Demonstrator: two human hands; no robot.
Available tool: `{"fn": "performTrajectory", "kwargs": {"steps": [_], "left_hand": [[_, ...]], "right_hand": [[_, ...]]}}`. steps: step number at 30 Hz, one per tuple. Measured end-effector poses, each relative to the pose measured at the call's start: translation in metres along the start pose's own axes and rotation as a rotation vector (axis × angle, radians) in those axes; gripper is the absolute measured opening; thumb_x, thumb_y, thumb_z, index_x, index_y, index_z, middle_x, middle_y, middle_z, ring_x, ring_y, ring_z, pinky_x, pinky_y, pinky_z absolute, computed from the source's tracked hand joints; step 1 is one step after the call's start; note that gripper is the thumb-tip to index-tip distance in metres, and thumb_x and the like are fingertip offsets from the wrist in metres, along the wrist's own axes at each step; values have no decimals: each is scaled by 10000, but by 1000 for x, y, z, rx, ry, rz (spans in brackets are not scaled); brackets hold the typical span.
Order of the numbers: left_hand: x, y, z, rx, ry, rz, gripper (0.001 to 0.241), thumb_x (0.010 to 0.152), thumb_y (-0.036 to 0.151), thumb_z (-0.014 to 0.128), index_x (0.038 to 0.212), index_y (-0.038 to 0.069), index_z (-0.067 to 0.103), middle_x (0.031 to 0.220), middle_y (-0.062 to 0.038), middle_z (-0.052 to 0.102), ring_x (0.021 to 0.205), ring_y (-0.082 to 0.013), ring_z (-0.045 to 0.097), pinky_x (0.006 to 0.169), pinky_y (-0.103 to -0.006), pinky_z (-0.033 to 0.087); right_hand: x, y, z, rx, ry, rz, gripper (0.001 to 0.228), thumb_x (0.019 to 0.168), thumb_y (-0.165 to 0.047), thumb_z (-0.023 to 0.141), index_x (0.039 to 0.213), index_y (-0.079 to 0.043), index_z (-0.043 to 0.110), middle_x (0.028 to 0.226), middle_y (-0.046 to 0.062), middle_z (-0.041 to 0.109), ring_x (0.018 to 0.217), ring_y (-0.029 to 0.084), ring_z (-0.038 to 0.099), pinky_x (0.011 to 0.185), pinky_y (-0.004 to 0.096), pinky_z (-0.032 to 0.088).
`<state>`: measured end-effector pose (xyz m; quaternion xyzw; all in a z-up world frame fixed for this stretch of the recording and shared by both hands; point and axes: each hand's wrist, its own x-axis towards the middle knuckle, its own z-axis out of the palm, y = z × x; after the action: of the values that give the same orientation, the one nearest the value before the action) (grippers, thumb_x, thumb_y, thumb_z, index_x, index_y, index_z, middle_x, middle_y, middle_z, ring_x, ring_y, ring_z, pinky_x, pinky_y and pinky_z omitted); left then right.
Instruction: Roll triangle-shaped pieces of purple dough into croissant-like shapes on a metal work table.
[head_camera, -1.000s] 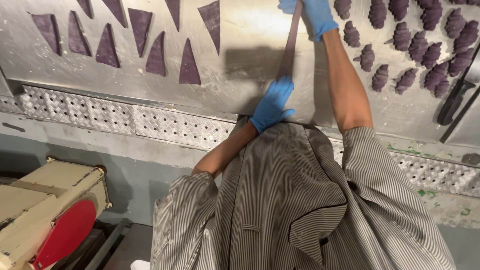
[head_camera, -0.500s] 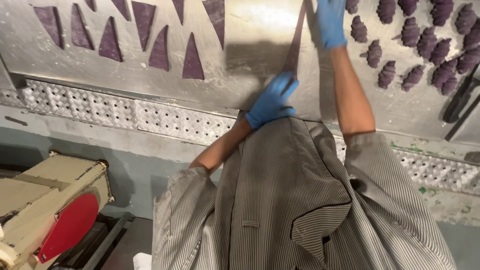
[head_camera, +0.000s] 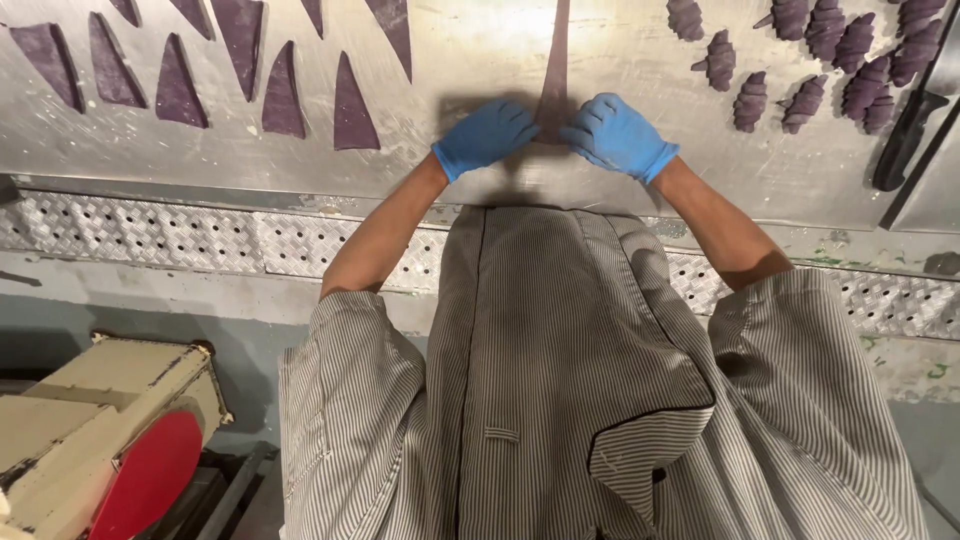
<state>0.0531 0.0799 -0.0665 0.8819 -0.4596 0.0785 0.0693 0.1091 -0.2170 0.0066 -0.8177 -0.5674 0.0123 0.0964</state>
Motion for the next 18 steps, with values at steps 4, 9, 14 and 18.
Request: {"fn": "performTrajectory", "kwargs": {"steps": [4, 9, 14, 18], "left_hand": [[2, 0, 3, 57, 9, 76, 195, 1047, 165, 607, 1226, 103, 655, 1092, -52, 580, 1065, -226, 570, 1012, -378, 489], [32, 3, -38, -216, 24, -136, 167, 1002, 241, 668, 1059, 95, 610, 1086, -103, 557, 1079, -280, 545, 1029, -439, 474], [49, 5, -54, -496, 71, -405, 326, 909, 252, 715, 1151, 72, 590, 1187, -149, 505, 1163, -330, 475, 1025, -479, 398], [57, 4, -78, -672, 9, -590, 396, 863, 225, 724, 1220, 104, 601, 1211, -139, 480, 1201, -335, 432, 1019, -491, 346]], "right_hand": [[-1, 6, 21, 9, 27, -56, 257, 974, -288, 655, 1179, -161, 746, 1035, -5, 631, 1081, 191, 589, 1077, 350, 450], [17, -2, 2, 172, -17, 124, 207, 940, -284, 694, 1085, -148, 752, 1012, 12, 630, 1039, 215, 591, 1038, 365, 459], [25, -19, 1, 409, -45, 428, 140, 915, -247, 733, 992, -130, 726, 1090, 40, 615, 1068, 253, 549, 1031, 402, 419], [22, -25, 0, 385, 195, 446, 117, 891, -197, 751, 968, -129, 696, 1150, 73, 576, 1166, 299, 499, 1072, 449, 357]]}}
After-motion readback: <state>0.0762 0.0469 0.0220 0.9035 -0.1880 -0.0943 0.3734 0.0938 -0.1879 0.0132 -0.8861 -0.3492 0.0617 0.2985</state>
